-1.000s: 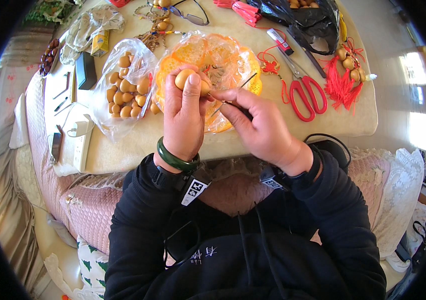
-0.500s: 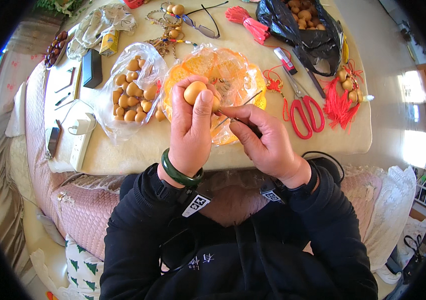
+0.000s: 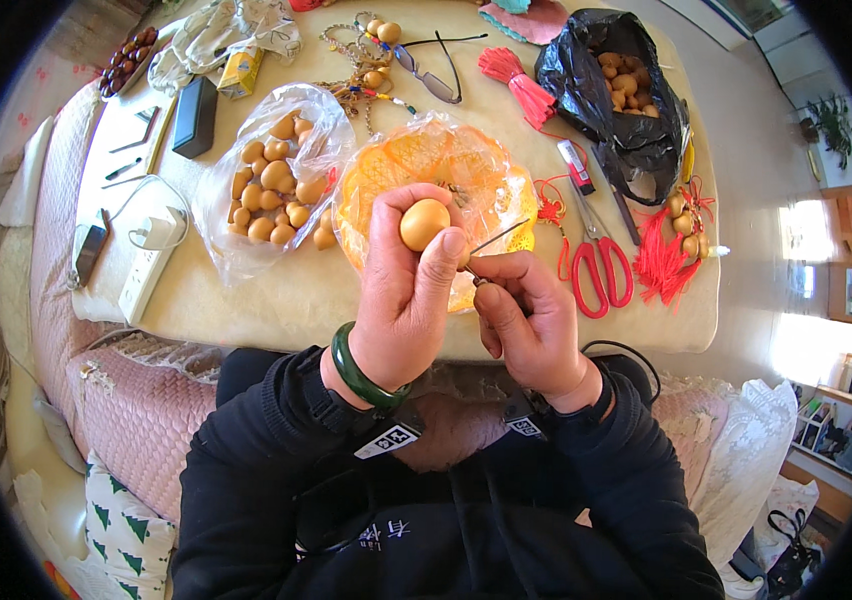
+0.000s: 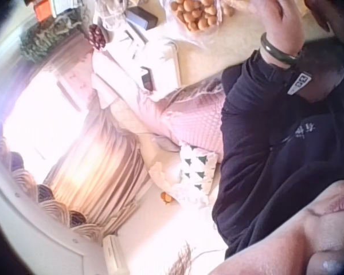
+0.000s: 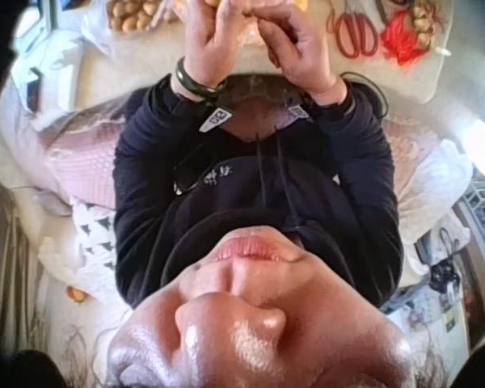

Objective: The person holds a small round wooden bead and uses a hand drill to create a hole through it. The person rotates the bead and advances the drill bit repeatedly to complete the hole.

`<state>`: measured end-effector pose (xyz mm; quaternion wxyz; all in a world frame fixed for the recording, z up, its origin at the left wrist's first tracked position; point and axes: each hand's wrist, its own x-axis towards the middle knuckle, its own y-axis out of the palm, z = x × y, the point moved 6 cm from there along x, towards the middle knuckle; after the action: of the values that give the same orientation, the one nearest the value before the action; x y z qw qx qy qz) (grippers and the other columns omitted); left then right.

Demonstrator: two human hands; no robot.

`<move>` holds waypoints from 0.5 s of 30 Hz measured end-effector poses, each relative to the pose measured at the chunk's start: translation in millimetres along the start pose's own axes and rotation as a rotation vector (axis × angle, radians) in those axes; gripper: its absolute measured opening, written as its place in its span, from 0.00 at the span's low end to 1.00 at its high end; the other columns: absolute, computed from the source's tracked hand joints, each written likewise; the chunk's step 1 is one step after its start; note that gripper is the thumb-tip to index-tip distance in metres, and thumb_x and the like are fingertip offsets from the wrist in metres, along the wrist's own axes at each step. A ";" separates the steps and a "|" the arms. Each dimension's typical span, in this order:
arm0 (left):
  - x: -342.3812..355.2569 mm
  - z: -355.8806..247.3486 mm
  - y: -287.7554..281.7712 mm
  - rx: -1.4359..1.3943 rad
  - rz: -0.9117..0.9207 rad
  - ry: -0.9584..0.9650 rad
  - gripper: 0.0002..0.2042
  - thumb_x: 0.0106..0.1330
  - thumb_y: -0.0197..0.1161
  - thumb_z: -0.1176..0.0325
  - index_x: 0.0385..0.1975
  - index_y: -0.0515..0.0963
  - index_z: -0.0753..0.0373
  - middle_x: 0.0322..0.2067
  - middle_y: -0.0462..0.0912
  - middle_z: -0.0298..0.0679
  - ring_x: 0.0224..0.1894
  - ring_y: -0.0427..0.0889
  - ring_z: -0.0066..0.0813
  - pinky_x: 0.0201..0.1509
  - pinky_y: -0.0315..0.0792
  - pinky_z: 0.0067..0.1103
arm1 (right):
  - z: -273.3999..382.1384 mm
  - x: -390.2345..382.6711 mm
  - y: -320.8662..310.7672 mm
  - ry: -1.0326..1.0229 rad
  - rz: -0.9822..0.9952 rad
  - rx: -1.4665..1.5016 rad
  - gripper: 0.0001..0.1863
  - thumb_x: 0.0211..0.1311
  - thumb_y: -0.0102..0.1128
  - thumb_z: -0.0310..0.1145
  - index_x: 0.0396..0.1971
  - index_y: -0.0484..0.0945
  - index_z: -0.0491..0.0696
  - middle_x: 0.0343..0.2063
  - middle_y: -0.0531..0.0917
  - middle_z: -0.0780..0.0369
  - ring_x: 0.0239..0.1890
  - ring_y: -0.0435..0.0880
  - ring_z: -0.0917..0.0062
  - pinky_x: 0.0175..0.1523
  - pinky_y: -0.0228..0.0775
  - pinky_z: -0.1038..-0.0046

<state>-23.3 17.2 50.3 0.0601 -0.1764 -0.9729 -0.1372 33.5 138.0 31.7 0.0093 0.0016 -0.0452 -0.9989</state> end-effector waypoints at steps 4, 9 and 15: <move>-0.2 -0.1 -0.6 -0.033 -0.008 0.002 0.12 0.75 0.50 0.72 0.54 0.61 0.64 0.40 0.70 0.35 0.39 0.67 0.17 0.46 0.65 0.14 | 0.6 -0.4 -0.2 0.023 0.014 0.043 0.11 0.72 0.52 0.27 0.50 0.72 0.42 0.22 0.74 0.69 0.18 0.66 0.91 0.22 0.57 0.87; -1.3 -0.4 -0.6 -0.021 -0.008 0.007 0.12 0.74 0.51 0.72 0.54 0.62 0.65 0.39 0.70 0.34 0.40 0.67 0.17 0.46 0.65 0.14 | 1.1 -4.3 -2.9 0.084 0.019 0.066 0.12 0.70 0.56 0.27 0.50 0.74 0.42 0.25 0.75 0.71 0.24 0.67 0.93 0.29 0.59 0.87; -3.2 -0.9 0.9 0.004 -0.005 0.022 0.12 0.75 0.50 0.72 0.54 0.62 0.64 0.40 0.70 0.35 0.40 0.67 0.17 0.48 0.65 0.14 | 0.3 -5.5 0.1 -0.021 -0.047 -0.001 0.12 0.70 0.56 0.28 0.50 0.74 0.42 0.25 0.76 0.71 0.25 0.68 0.93 0.29 0.59 0.87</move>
<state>-19.9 16.8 50.8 0.0706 -0.1722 -0.9729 -0.1374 39.1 138.0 32.1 -0.0144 -0.0077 -0.0445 -0.9989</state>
